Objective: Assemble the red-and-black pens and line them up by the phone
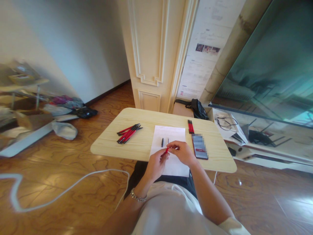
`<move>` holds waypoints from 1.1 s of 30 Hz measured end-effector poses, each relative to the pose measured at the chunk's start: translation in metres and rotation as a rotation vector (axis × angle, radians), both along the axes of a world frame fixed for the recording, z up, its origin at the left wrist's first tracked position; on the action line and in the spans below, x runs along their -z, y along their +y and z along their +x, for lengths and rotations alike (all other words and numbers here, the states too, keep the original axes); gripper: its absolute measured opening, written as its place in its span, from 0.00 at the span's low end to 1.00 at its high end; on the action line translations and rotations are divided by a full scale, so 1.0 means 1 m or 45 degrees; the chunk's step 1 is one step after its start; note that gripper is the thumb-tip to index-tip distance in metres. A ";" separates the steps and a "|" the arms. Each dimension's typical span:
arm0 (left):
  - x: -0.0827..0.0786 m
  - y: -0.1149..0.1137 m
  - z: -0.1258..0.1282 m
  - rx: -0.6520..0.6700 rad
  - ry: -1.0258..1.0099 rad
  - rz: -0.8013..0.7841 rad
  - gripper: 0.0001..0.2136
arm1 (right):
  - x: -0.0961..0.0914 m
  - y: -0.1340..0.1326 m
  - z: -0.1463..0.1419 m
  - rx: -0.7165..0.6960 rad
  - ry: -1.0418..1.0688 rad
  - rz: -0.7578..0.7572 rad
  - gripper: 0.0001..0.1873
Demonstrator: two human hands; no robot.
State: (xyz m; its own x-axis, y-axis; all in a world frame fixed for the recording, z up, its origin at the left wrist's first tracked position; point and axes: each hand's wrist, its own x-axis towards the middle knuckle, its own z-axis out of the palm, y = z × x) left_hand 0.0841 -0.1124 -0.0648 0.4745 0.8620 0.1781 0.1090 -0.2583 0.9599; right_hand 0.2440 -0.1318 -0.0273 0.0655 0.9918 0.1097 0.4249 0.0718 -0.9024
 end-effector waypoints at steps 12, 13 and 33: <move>0.001 0.000 -0.002 -0.001 -0.021 -0.022 0.15 | 0.012 0.011 0.010 0.029 0.021 0.015 0.13; 0.001 0.000 -0.002 -0.002 -0.019 -0.019 0.16 | 0.015 0.015 0.012 0.082 -0.031 0.003 0.12; 0.002 0.002 -0.003 -0.018 -0.035 -0.016 0.15 | 0.025 0.063 0.001 0.365 -1.004 -0.571 0.19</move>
State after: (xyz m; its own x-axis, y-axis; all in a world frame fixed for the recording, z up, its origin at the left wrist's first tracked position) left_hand 0.0811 -0.1107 -0.0671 0.4577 0.8707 0.1800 0.0862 -0.2450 0.9657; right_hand 0.2451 -0.0685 -0.0526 0.3823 0.9100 -0.1605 0.8710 -0.4129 -0.2662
